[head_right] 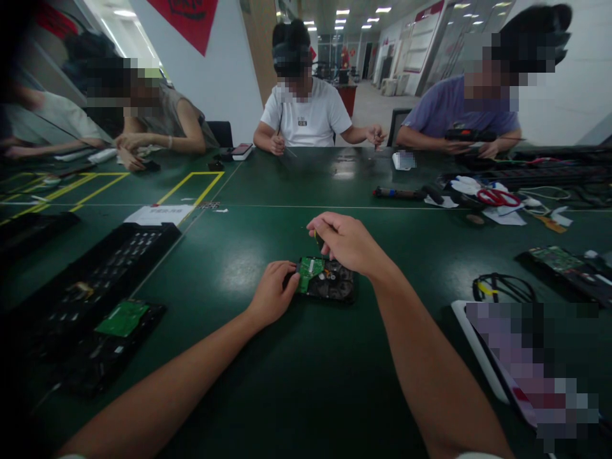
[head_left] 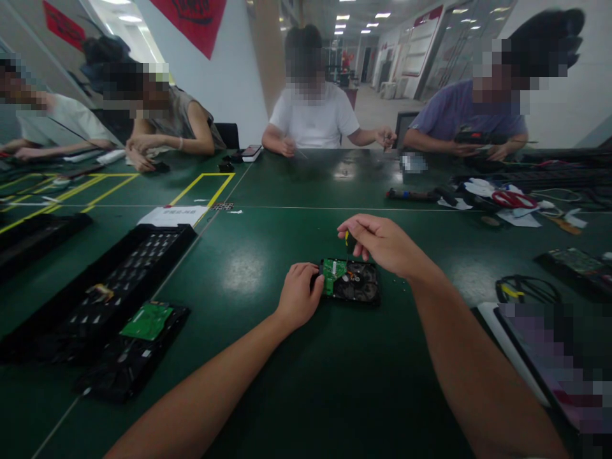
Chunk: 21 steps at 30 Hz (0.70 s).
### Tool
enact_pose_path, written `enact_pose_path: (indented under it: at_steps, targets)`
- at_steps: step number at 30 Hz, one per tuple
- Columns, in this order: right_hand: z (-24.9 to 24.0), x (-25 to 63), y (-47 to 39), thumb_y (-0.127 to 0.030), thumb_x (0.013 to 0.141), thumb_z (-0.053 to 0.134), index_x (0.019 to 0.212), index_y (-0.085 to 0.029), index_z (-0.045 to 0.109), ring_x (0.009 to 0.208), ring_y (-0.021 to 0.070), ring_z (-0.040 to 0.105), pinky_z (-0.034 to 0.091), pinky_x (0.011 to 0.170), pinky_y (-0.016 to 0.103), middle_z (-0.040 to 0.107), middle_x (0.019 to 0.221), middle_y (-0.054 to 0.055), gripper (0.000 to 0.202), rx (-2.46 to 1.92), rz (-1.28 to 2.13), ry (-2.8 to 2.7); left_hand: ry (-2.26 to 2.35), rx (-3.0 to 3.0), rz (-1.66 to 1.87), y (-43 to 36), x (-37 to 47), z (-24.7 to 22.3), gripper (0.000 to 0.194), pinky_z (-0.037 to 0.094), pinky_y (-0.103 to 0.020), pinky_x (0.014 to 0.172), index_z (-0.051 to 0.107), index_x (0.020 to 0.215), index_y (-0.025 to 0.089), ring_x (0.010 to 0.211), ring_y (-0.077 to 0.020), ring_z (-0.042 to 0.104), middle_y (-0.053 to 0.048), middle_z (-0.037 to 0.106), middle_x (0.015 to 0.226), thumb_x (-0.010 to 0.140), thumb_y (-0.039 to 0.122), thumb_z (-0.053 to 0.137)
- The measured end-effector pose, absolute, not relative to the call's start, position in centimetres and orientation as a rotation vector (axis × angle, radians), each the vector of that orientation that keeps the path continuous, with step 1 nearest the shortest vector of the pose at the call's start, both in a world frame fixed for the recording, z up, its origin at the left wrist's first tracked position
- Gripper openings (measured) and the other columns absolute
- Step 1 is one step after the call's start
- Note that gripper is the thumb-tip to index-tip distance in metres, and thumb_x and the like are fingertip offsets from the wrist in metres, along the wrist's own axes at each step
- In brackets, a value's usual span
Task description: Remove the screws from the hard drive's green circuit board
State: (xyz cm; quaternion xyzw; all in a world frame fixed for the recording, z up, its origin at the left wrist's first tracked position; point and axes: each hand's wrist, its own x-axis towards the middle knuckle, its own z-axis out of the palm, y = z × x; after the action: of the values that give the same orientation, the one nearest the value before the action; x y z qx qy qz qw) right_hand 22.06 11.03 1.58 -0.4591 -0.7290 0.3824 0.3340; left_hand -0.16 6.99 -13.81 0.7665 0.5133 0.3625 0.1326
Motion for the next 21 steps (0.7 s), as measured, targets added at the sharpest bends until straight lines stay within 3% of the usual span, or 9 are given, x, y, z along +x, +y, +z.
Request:
enact_pose_path:
  at_steps: [5, 9, 12, 15, 21]
  targets:
    - [1.21, 22.32, 11.34, -0.038, 0.105, 0.052, 0.121, -0.023, 0.07, 0.062, 0.0162, 0.064, 0.051, 0.06, 0.03, 0.069, 0.075, 0.001, 0.029, -1.193, 1.01, -1.878, 1.486, 2.227, 1.052, 7.05, -0.21, -13.82, 0.014, 0.052, -0.051, 0.104, 0.067, 0.109, 0.021, 0.117, -0.0296, 0.063, -0.011, 0.072, 0.116, 0.102, 0.028, 0.057]
    - [1.24, 22.45, 11.37, -0.044, 0.095, 0.07, 0.102, -0.023, 0.07, 0.072, 0.018, 0.066, 0.051, 0.064, 0.031, 0.074, 0.088, 0.004, 0.022, -1.22, 0.891, -1.868, 1.49, 2.23, 1.054, 7.04, -0.25, -13.83, 0.015, 0.052, -0.052, 0.104, 0.067, 0.109, 0.02, 0.117, -0.03, 0.062, -0.012, 0.071, 0.117, 0.103, 0.028, 0.056]
    - [1.1, 22.62, 11.46, -0.049, 0.088, 0.077, 0.094, -0.023, 0.066, 0.072, 0.0197, 0.067, 0.05, 0.062, 0.032, 0.074, 0.084, 0.005, 0.029, -1.317, 0.834, -1.828, 1.491, 2.227, 1.044, 6.99, -0.22, -13.79, 0.015, 0.053, -0.052, 0.103, 0.067, 0.109, 0.02, 0.117, -0.0298, 0.062, -0.012, 0.071, 0.117, 0.103, 0.029, 0.056]
    - [0.82, 22.77, 11.63, -0.044, 0.089, 0.076, 0.094, -0.023, 0.064, 0.066, 0.0184, 0.065, 0.049, 0.06, 0.031, 0.072, 0.078, 0.003, 0.025, -1.332, 0.828, -1.806, 1.486, 2.227, 1.046, 6.95, -0.17, -13.71, 0.014, 0.052, -0.052, 0.104, 0.067, 0.108, 0.02, 0.116, -0.0296, 0.062, -0.012, 0.071, 0.116, 0.103, 0.028, 0.056]
    - [1.11, 22.57, 11.46, -0.041, 0.097, 0.067, 0.097, -0.023, 0.068, 0.059, 0.0128, 0.061, 0.049, 0.058, 0.029, 0.073, 0.091, 0.002, 0.018, -1.212, 0.871, -1.844, 1.486, 2.23, 1.049, 6.93, -0.17, -13.74, 0.013, 0.052, -0.052, 0.104, 0.067, 0.107, 0.021, 0.117, -0.0299, 0.062, -0.011, 0.071, 0.116, 0.102, 0.027, 0.057]
